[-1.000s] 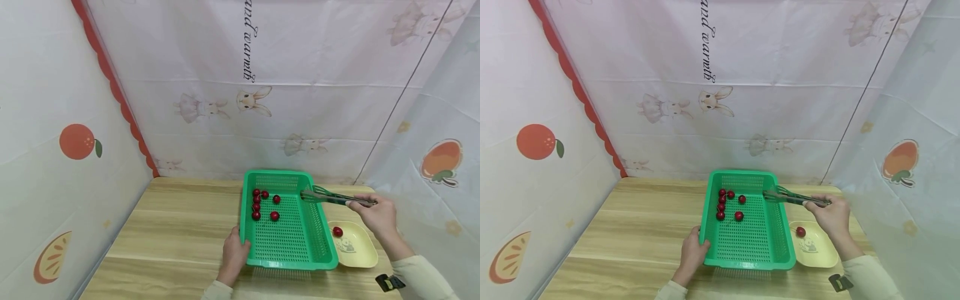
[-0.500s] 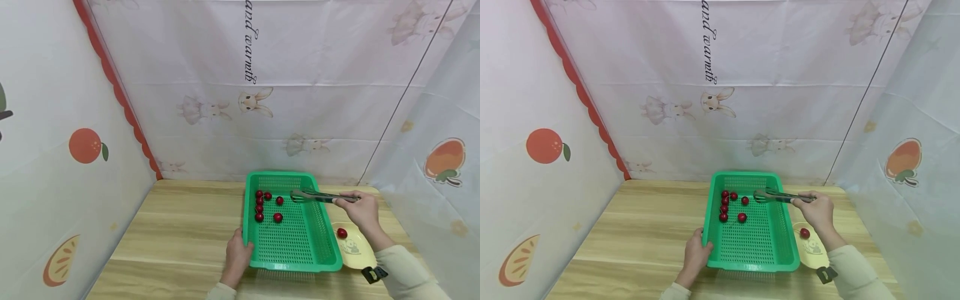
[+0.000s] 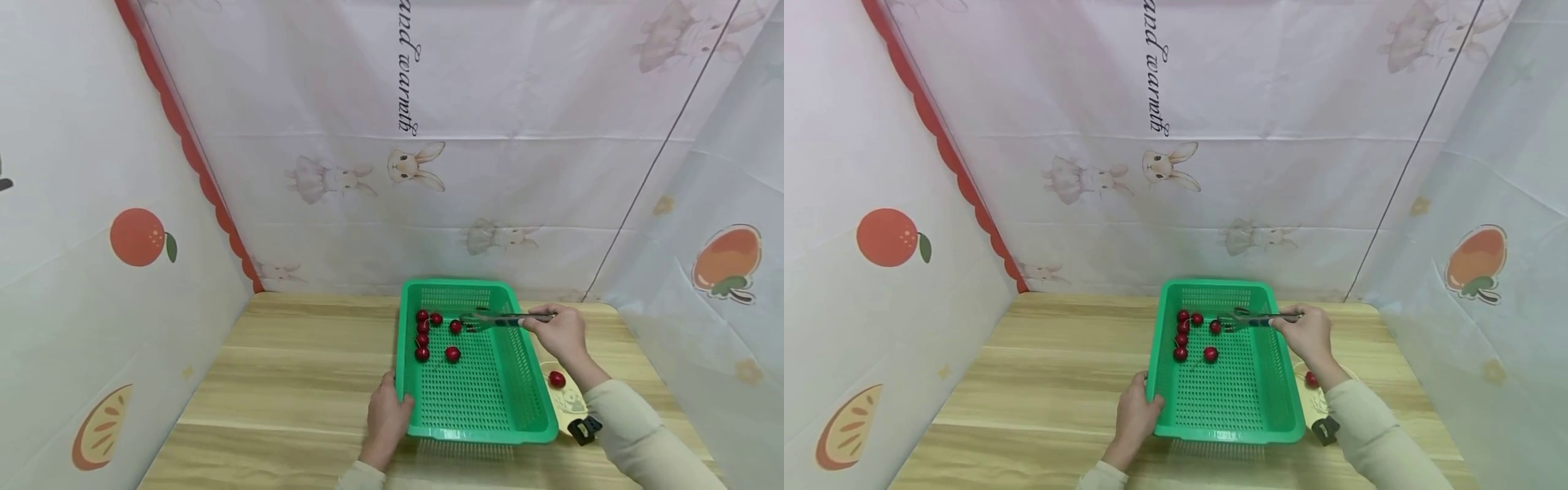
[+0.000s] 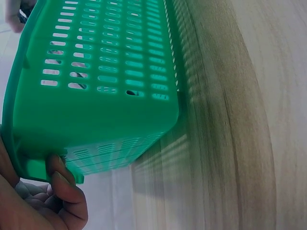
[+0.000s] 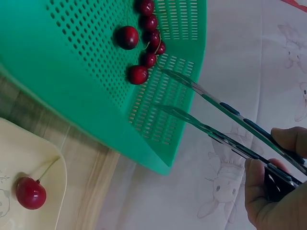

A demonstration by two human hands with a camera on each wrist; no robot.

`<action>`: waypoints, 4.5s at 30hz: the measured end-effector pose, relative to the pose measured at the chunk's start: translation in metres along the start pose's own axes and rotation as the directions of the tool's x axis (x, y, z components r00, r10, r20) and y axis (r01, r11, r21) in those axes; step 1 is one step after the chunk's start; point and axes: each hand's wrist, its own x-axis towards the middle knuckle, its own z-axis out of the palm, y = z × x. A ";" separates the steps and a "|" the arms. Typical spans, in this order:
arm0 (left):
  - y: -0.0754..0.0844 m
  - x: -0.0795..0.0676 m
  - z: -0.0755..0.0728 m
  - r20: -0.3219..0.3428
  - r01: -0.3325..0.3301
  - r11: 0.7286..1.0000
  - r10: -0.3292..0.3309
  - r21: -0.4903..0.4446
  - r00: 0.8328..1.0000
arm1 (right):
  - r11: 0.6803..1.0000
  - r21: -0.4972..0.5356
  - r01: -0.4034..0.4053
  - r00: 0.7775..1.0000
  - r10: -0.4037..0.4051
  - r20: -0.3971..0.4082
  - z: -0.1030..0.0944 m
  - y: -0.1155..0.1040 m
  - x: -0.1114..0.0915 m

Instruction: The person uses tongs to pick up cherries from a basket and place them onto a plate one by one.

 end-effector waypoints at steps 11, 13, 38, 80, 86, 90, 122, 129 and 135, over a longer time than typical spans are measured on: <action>0.000 0.001 0.001 0.011 0.005 1.000 -0.005 -0.011 1.000 | 0.999 -0.051 -0.004 0.998 0.007 0.064 0.022 -0.006 0.015; -0.001 0.002 0.002 0.012 0.004 1.000 -0.003 -0.013 1.000 | 0.998 -0.061 -0.003 0.997 0.007 0.073 0.025 -0.008 0.017; -0.001 0.000 0.004 0.000 -0.038 0.998 0.038 -0.052 0.999 | 0.987 -0.142 0.076 0.978 -0.046 0.205 0.059 -0.019 0.034; -0.003 0.001 0.003 0.005 -0.042 0.997 0.043 -0.058 0.999 | 0.983 -0.177 0.053 0.990 -0.028 0.136 0.077 -0.028 0.046; -0.002 0.001 0.004 0.000 -0.039 0.997 0.039 -0.066 0.999 | 0.978 -0.199 0.068 0.990 -0.041 0.134 0.075 -0.033 0.045; -0.002 0.001 0.005 0.004 -0.046 0.996 0.046 -0.077 0.999 | 0.978 -0.200 0.058 0.993 -0.036 0.115 0.067 -0.037 0.043; -0.001 0.001 0.002 -0.011 -0.044 0.998 0.043 -0.055 0.999 | 0.987 -0.074 0.144 0.988 -0.139 0.075 0.003 -0.028 0.004; -0.002 0.001 0.003 -0.007 -0.040 0.998 0.040 -0.054 0.999 | 0.983 -0.062 0.171 0.985 -0.168 0.047 -0.021 -0.024 -0.008; -0.004 0.001 0.003 -0.008 -0.057 0.996 0.057 -0.061 0.998 | 0.983 -0.081 0.167 0.986 -0.167 0.010 -0.039 -0.016 -0.019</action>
